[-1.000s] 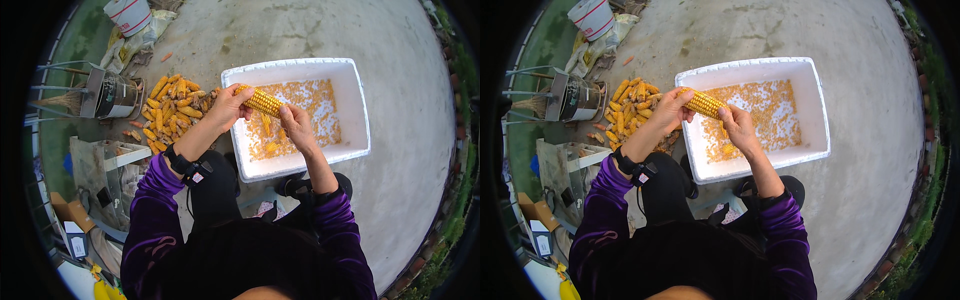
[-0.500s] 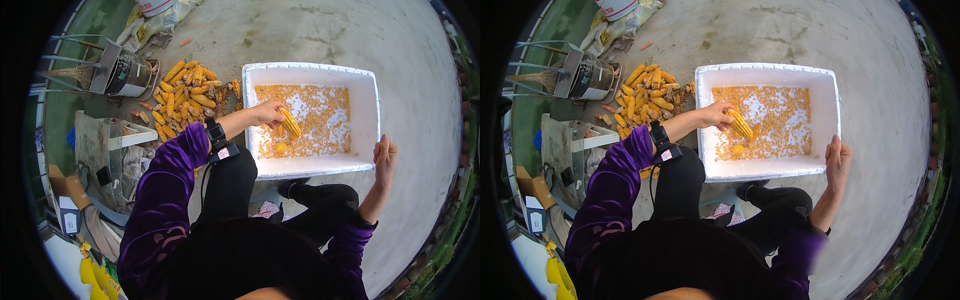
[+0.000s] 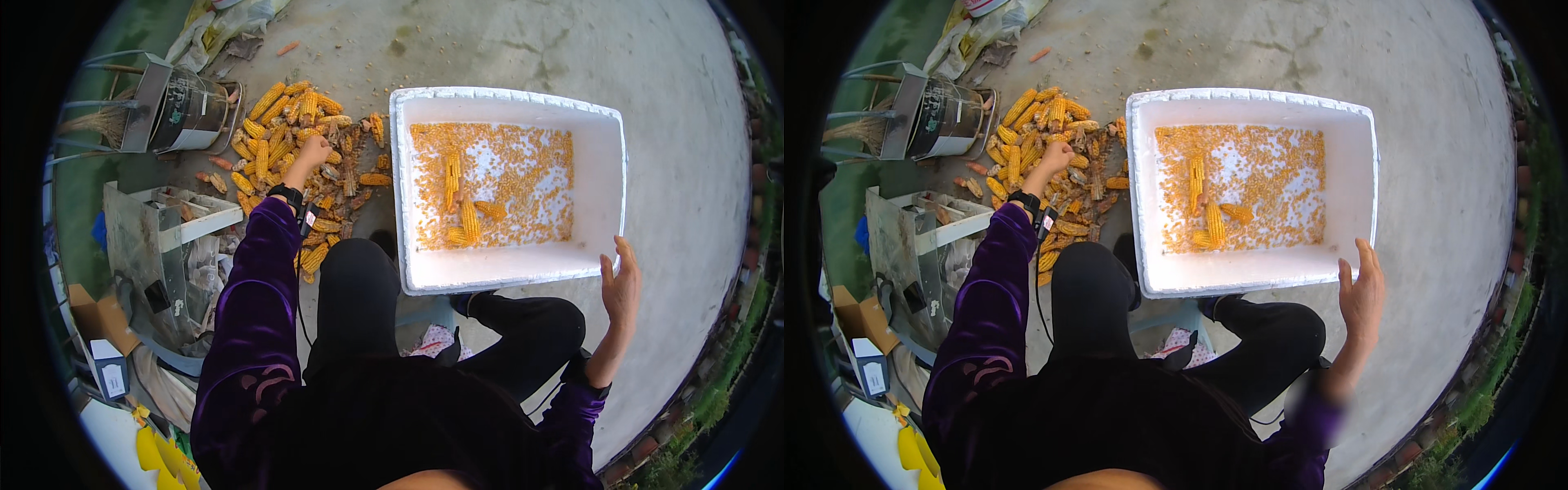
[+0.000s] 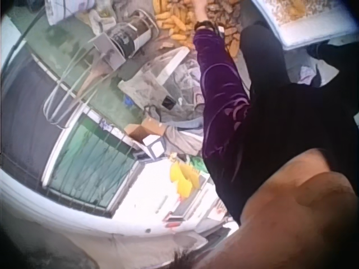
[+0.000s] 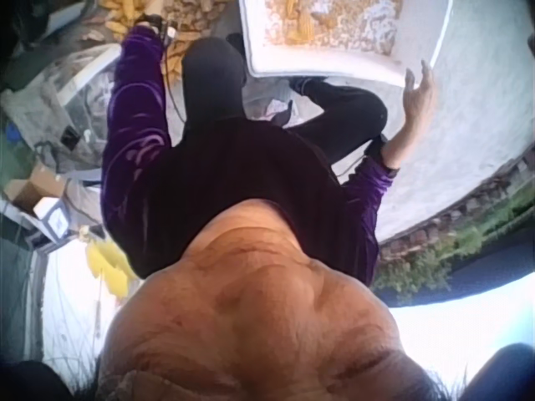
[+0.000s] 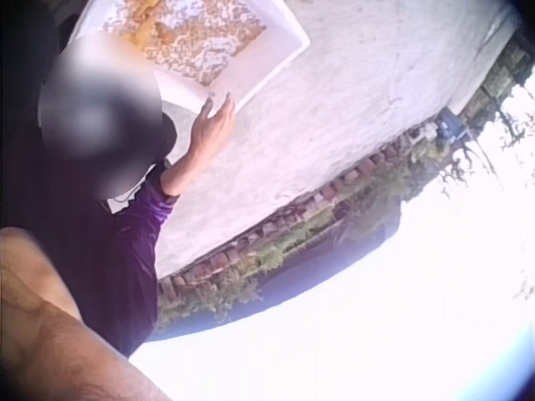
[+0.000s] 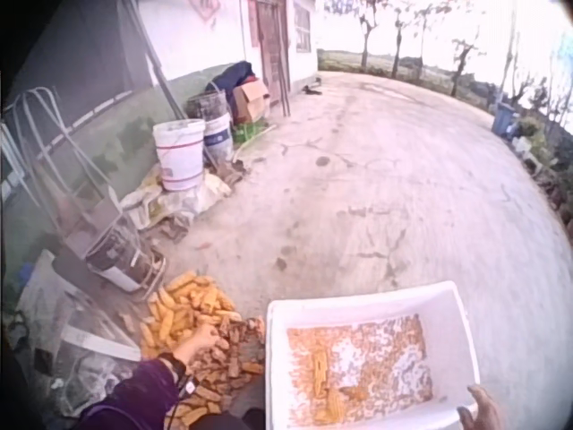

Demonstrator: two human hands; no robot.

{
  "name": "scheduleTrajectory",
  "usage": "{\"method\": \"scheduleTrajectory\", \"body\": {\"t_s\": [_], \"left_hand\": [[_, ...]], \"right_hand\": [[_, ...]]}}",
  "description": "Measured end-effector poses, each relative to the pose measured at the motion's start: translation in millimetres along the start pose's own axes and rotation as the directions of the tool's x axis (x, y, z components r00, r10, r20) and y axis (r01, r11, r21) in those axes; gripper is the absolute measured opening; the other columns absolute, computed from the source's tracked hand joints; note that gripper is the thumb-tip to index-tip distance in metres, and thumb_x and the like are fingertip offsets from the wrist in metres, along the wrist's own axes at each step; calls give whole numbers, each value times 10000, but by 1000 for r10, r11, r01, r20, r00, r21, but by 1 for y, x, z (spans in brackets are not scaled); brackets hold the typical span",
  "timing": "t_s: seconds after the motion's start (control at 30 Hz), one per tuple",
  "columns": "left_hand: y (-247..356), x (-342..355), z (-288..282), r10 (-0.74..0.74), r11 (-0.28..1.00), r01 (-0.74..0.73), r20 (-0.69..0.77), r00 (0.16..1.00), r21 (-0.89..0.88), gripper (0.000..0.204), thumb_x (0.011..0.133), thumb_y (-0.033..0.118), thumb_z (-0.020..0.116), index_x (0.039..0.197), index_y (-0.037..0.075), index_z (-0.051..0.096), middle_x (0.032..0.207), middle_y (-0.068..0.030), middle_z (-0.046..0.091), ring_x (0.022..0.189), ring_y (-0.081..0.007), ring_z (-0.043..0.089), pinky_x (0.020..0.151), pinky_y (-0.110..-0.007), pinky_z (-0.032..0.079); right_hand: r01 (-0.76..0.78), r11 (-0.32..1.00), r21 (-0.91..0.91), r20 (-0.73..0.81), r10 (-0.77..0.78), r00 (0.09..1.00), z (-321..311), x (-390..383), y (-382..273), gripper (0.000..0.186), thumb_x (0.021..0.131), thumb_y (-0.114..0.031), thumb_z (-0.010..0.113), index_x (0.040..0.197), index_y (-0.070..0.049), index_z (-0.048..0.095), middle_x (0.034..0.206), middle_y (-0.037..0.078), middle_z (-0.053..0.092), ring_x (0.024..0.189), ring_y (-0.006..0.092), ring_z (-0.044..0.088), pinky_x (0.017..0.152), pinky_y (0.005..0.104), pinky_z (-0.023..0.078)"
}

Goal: The person shucks corn cobs by hand, removing kernels into a white styrofoam container. The person repeatedly picks up cobs from a pile, rubs kernels off, and places the cobs back down.

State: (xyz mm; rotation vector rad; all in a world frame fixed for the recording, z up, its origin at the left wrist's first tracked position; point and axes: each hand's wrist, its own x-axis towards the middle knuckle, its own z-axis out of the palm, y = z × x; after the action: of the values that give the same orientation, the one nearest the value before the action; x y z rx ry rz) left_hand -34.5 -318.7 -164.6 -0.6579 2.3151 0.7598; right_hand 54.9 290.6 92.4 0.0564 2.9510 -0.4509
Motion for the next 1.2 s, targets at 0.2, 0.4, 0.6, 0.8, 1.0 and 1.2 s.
{"method": "scheduleTrajectory", "body": {"t_s": [0.2, 0.4, 0.6, 0.8, 1.0, 1.2], "left_hand": [[-24, 26, 53, 18, 799, -49, 58, 998, 599, 250, 882, 82, 570, 1121, 12, 546, 1082, -160, 563, 1033, -326, 528, 819, -447, 476], [-45, 61, 85, 284, 526, -218, 72, 956, 822, 256, 835, 29, 590, 1083, 60, 536, 1118, -102, 499, 1074, -272, 470, 821, -374, 454], [-56, 62, 92, 428, 275, -158, 26, 903, 949, 104, 814, 85, 632, 905, 100, 582, 929, -58, 448, 907, -234, 468, 731, -311, 432], [-35, 36, 26, 405, 632, -201, -98, 909, 748, 284, 815, 110, 658, 1046, 50, 504, 1005, -142, 554, 982, -304, 506, 800, -417, 474], [21, -75, -35, 410, 723, -577, -436, 801, -380, 312, 859, 120, 643, 1111, -19, 521, 1056, -126, 615, 908, -220, 605, 782, -328, 503], [117, -155, -11, 682, 228, -181, 24, 731, -957, 280, 879, 155, 637, 1101, 17, 540, 949, -50, 615, 840, -111, 599, 701, -242, 512]], "right_hand": [[128, 975, 181, 255, -172, 951, 8, 20, -120, 379, 808, -61, 641, 1170, -9, 542, 1061, 181, 620, 1008, 360, 572, 884, 408, 448], [281, 924, 258, 439, -372, 818, 81, 42, -153, 352, 814, -87, 640, 1147, -26, 543, 1050, 192, 620, 987, 369, 581, 856, 409, 472], [294, 911, 290, 462, -402, 790, 92, 49, -158, 356, 812, -105, 650, 1142, -22, 546, 1037, 191, 624, 973, 368, 589, 844, 408, 477], [287, 891, 352, 457, -431, 778, 89, 54, -187, 358, 816, -115, 651, 1140, -4, 545, 1035, 195, 623, 958, 376, 594, 823, 413, 483], [391, 821, 416, 213, -506, 836, 127, 51, -185, 476, 801, -146, 666, 1218, 11, 497, 1160, 219, 566, 1030, 373, 574, 856, 399, 478], [553, 753, 358, 30, -601, 799, 137, 60, -213, 746, 713, -178, 739, 1339, -19, 365, 1226, 232, 518, 1065, 398, 556, 837, 413, 484]]}}
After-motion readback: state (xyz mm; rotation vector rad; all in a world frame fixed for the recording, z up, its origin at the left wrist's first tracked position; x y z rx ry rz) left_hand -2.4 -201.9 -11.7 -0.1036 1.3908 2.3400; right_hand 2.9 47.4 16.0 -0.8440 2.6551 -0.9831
